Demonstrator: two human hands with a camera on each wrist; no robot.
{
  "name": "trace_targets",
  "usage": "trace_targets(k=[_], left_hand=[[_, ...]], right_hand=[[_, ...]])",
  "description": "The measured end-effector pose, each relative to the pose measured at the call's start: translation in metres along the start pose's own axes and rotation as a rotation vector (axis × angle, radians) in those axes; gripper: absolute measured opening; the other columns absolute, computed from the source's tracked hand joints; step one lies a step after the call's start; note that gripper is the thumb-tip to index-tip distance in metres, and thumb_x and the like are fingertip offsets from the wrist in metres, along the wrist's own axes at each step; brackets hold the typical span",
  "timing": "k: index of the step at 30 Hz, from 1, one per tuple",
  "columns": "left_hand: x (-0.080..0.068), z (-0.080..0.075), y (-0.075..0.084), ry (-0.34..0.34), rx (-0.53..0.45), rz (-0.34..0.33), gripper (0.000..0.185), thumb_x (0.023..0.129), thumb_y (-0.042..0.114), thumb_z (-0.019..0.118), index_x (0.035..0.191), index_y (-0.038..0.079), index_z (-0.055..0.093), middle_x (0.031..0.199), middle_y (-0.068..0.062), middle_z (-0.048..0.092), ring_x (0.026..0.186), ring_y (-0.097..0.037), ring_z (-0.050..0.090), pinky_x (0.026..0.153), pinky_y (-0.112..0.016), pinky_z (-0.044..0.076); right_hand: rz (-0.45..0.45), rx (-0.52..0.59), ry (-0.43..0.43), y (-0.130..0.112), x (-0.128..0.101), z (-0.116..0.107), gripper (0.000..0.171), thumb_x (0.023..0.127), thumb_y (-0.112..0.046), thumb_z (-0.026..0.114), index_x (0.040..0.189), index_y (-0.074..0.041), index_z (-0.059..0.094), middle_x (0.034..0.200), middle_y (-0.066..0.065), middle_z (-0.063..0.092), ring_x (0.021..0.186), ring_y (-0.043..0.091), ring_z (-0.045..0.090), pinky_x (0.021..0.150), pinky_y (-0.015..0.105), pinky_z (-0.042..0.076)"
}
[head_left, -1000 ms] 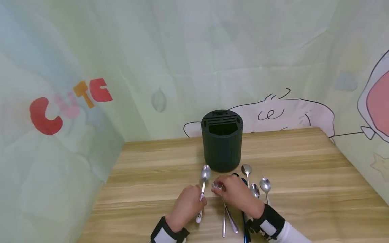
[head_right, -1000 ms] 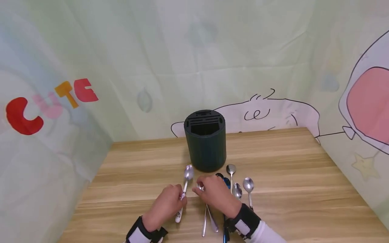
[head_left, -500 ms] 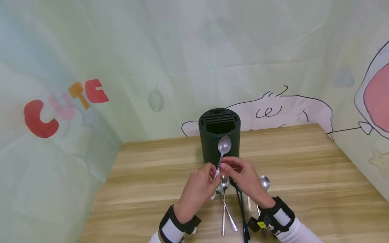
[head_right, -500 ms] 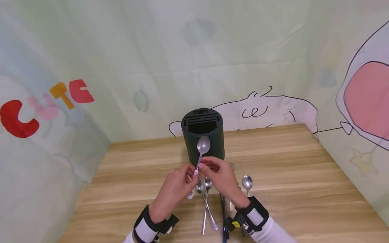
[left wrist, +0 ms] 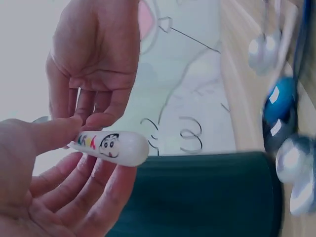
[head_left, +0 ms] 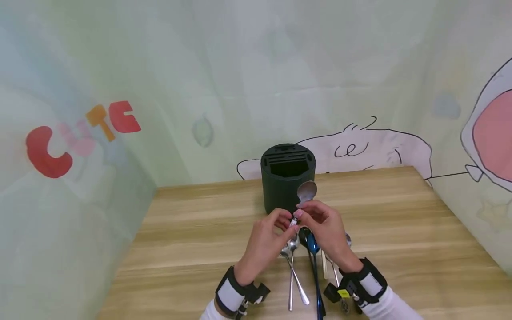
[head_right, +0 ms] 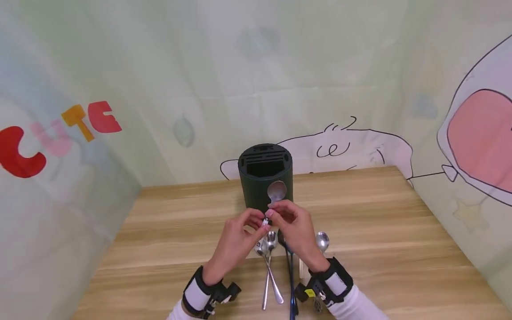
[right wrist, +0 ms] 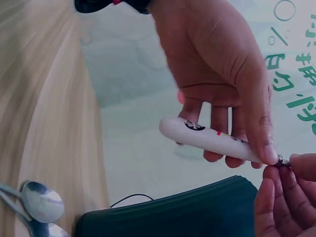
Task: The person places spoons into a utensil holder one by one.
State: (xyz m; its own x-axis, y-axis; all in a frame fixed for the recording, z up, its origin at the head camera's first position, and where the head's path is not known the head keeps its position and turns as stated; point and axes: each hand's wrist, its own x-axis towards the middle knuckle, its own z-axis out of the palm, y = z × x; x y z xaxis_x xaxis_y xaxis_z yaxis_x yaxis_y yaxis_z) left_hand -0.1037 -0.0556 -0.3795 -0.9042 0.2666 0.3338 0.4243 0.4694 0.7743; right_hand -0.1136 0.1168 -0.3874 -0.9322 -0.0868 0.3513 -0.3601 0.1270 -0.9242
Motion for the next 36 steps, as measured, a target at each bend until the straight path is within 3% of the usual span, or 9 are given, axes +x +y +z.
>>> trace_targets(k=[6, 12, 22, 29, 36], left_hand=[[0.012, -0.010, 0.003, -0.013, -0.139, -0.005, 0.017, 0.093, 0.021, 0.069, 0.107, 0.011, 0.066, 0.096, -0.002, 0.071, 0.089, -0.016, 0.067, 0.067, -0.020, 0.056], [0.029, -0.022, 0.015, 0.000, -0.167, 0.033, 0.017, 0.096, 0.021, 0.064, 0.108, 0.010, 0.066, 0.098, -0.006, 0.070, 0.090, -0.017, 0.066, 0.067, -0.022, 0.057], [0.058, -0.042, 0.028, 0.048, -0.221, 0.084, 0.018, 0.095, 0.021, 0.066, 0.108, 0.008, 0.066, 0.101, -0.008, 0.071, 0.095, -0.020, 0.067, 0.073, -0.026, 0.057], [0.084, -0.049, 0.029, 0.094, -0.179, 0.141, 0.019, 0.094, 0.018, 0.067, 0.109, 0.006, 0.067, 0.103, -0.010, 0.072, 0.096, -0.021, 0.069, 0.079, -0.032, 0.057], [0.108, -0.059, 0.033, 0.123, -0.097, 0.155, 0.023, 0.095, 0.022, 0.065, 0.113, 0.009, 0.071, 0.105, -0.008, 0.074, 0.097, -0.019, 0.069, 0.087, -0.038, 0.055]], right_hand=[[-0.071, -0.054, 0.002, -0.014, 0.016, -0.001, 0.020, 0.094, -0.010, 0.066, 0.110, 0.003, 0.066, 0.107, 0.018, 0.068, 0.095, 0.004, 0.066, 0.081, 0.021, 0.057], [-0.123, -0.098, -0.020, -0.037, 0.035, -0.006, 0.021, 0.094, -0.009, 0.065, 0.113, -0.002, 0.064, 0.101, 0.015, 0.068, 0.089, 0.008, 0.064, 0.080, 0.020, 0.056], [-0.154, -0.116, -0.077, -0.073, 0.066, -0.013, 0.017, 0.092, -0.010, 0.068, 0.107, -0.003, 0.065, 0.097, 0.012, 0.066, 0.089, 0.014, 0.064, 0.080, 0.021, 0.056], [-0.188, -0.115, -0.088, -0.080, 0.091, -0.016, 0.018, 0.096, -0.014, 0.063, 0.107, -0.001, 0.068, 0.097, 0.015, 0.069, 0.086, 0.010, 0.067, 0.077, 0.023, 0.059], [-0.229, -0.192, -0.070, -0.089, 0.118, -0.018, 0.016, 0.097, -0.018, 0.063, 0.102, -0.004, 0.070, 0.098, 0.012, 0.072, 0.099, 0.009, 0.067, 0.096, 0.038, 0.054]])
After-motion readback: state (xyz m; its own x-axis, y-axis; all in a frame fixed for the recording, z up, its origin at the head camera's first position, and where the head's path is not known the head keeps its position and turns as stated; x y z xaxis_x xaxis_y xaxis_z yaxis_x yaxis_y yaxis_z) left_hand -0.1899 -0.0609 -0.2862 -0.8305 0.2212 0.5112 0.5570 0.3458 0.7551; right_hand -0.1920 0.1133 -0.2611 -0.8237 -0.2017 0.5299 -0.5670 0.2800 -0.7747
